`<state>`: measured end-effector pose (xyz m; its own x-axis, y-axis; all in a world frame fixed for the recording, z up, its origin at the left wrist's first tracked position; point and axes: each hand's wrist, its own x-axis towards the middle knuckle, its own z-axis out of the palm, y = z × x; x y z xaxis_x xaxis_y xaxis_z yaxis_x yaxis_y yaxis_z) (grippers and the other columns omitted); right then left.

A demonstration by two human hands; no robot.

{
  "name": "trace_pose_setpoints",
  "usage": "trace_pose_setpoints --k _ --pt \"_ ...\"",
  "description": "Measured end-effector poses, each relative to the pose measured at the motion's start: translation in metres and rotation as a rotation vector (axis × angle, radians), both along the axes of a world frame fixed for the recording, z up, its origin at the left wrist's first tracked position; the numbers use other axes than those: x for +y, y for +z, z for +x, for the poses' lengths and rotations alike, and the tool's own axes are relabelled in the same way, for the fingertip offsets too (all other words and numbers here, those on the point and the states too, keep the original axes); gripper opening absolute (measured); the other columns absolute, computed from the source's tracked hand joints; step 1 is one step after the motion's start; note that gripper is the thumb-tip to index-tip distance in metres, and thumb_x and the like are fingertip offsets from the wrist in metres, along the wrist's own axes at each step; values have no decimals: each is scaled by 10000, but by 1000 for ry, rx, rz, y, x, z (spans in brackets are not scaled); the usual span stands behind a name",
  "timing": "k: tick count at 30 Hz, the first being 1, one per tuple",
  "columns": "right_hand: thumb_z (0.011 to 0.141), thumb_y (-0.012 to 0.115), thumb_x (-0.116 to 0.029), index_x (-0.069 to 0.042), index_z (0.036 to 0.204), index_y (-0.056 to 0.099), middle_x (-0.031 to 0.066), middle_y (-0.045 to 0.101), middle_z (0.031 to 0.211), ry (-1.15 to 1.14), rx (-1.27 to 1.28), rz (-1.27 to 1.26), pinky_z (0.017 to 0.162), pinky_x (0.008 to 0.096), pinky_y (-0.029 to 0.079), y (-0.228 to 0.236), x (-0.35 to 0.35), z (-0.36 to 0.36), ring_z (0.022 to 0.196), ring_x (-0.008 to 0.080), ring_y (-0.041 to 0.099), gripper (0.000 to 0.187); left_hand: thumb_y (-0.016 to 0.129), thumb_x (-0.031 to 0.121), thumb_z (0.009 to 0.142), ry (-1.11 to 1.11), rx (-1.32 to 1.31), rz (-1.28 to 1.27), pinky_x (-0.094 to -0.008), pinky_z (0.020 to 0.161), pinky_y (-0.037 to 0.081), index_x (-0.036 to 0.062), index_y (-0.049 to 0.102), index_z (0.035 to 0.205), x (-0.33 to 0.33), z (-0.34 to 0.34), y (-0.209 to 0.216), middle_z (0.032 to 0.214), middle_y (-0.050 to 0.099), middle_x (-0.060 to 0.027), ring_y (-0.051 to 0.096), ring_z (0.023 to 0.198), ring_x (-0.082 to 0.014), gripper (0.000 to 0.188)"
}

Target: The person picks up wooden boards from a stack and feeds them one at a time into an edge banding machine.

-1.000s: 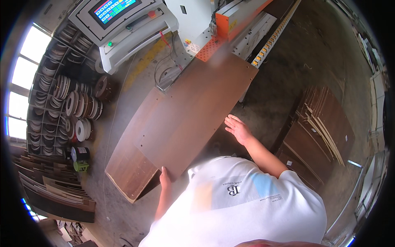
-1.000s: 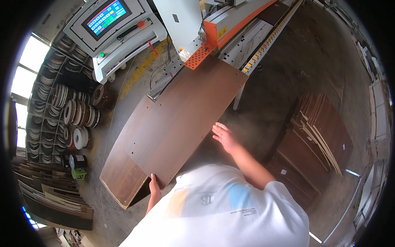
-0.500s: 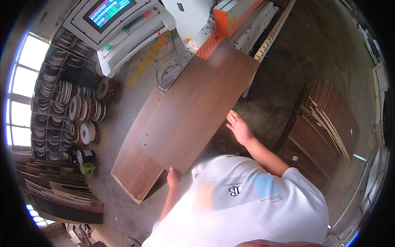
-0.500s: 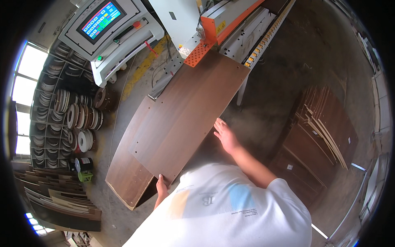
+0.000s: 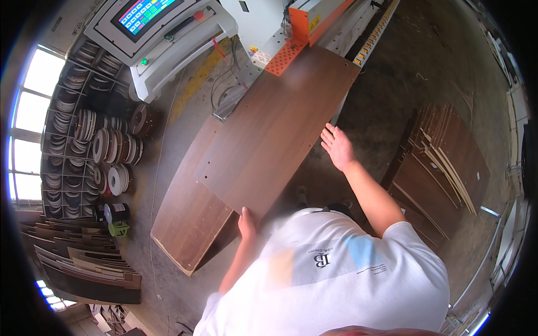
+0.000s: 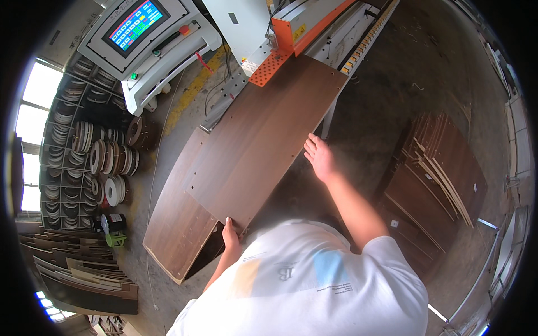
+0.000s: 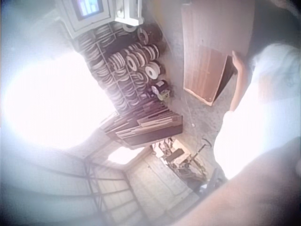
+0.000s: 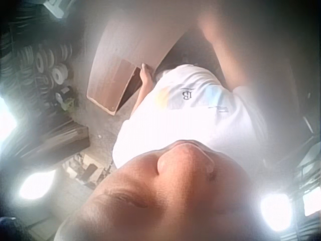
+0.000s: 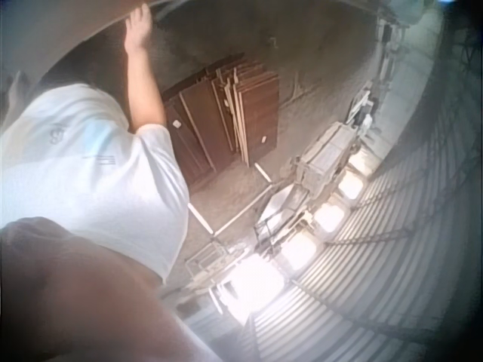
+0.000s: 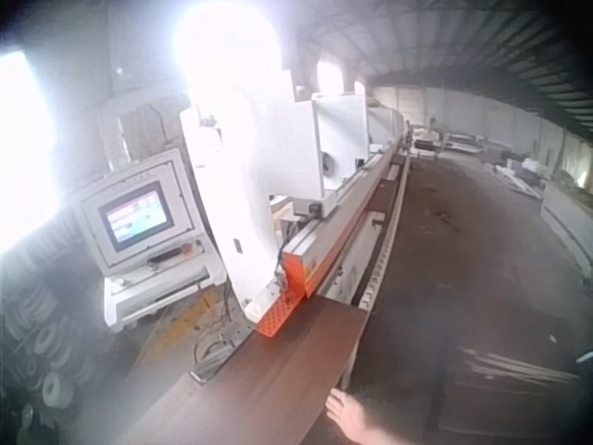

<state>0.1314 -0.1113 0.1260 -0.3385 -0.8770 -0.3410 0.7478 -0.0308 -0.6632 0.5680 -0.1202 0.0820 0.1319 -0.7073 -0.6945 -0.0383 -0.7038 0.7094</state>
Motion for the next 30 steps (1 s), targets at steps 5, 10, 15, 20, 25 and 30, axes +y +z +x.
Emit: trace_pose_setpoints --k 5,10,15,20,25,30 --pt "967 491 -537 -3 1575 192 169 148 1665 -95 34 9 1231 461 114 1 -12 -26 1547 278 118 863 520 485 1011 -128 27 103 -288 496 429 85 594 1082 -16 -43 28 855 631 -47 559 604 -171 414" --pt "1018 461 -449 -21 1559 267 131 282 1631 -145 111 43 1202 457 224 -1 2 -25 1521 251 234 716 540 440 1009 -165 171 59 -311 654 476 99 598 1094 -27 -74 27 834 583 -17 543 683 -142 356" --pt "1005 518 -445 -93 1524 367 91 407 1565 37 315 328 1151 433 302 -57 107 -11 1462 229 361 645 575 322 1007 -234 202 -11 -303 669 483 100 576 1218 -31 -101 23 831 554 -6 579 742 -128 307" --pt "953 635 -402 -88 1332 601 69 617 1291 148 499 794 1020 386 426 -177 310 30 1186 168 548 493 608 254 1001 -400 133 -125 -256 659 475 66 552 1245 -12 -147 42 846 591 -10 574 746 -101 312" --pt "934 674 -336 -70 1170 700 111 676 1176 -81 -251 810 962 358 479 -189 441 100 1090 223 616 357 619 237 1000 -871 99 -102 -232 645 481 66 618 1143 21 -134 -24 903 630 -17 583 773 -76 223" --pt "972 609 -348 -61 1269 655 154 639 1284 -174 -186 853 1067 365 429 -124 456 126 1201 263 588 415 673 293 922 -1886 26 -578 -327 701 537 58 666 1049 46 -212 -71 901 688 -66 651 749 -177 267"
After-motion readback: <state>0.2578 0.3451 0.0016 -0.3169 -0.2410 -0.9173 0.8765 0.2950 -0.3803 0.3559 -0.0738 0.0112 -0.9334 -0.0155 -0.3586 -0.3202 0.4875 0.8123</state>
